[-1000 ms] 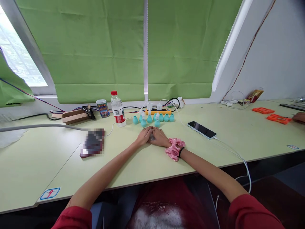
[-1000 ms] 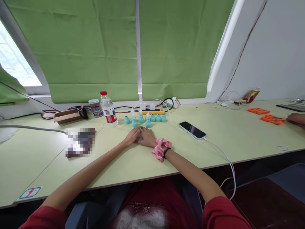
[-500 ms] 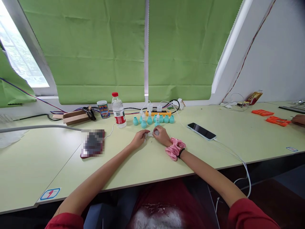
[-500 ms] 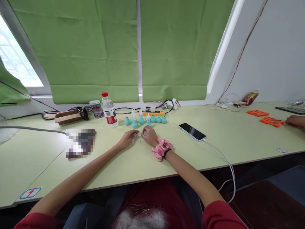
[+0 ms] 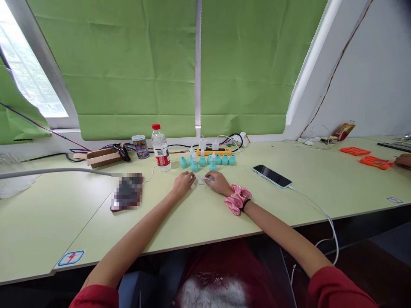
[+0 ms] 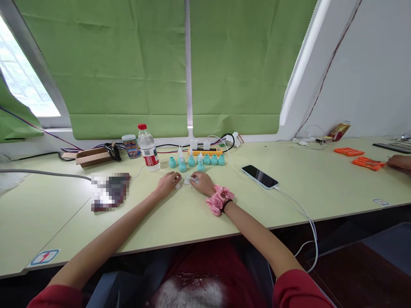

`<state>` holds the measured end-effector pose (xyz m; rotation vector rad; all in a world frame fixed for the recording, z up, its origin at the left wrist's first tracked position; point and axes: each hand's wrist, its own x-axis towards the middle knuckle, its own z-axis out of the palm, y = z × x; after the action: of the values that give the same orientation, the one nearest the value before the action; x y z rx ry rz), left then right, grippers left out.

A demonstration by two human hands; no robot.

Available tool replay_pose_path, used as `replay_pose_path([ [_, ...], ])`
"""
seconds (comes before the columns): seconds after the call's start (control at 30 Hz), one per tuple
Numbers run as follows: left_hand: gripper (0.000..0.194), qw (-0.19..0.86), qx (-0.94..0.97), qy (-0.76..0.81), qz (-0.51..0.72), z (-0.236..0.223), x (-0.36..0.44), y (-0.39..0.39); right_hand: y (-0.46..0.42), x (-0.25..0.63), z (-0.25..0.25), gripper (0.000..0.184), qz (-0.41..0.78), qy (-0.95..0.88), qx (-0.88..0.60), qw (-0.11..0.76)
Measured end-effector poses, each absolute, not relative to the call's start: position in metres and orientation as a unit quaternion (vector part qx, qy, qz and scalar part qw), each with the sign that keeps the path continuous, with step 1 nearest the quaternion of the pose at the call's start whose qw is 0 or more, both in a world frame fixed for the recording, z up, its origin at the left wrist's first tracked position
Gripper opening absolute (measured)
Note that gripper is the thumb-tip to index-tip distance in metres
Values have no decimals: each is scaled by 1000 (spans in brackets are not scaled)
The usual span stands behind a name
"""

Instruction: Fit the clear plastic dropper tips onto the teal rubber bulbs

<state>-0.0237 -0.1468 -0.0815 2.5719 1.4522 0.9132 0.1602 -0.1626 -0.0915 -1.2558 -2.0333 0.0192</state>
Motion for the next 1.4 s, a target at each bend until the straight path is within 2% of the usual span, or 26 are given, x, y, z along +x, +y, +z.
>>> replay_pose_path([
  [0.17,21,29,850,435,297,-77,-30,-144,-156,164,-92,17,-1,-760,-506,408],
  [0.4,16,5,883,372,285,-72,-24,-158,-160,164,-91,14,6,-761,-502,410],
  [0.6,12,4,890,368,268,-74,-24,-158,-167,167,-83,7,22,-793,-469,389],
  [0.87,10,15,892,368,261,-74,-26,-154,-162,186,-80,17,76,-820,-450,345],
  [1.03,15,19,888,378,261,-77,-25,-153,-158,192,-80,22,95,-822,-455,329],
  [1.4,11,49,880,374,289,-75,-22,-154,-152,208,-80,23,147,-818,-467,302],
])
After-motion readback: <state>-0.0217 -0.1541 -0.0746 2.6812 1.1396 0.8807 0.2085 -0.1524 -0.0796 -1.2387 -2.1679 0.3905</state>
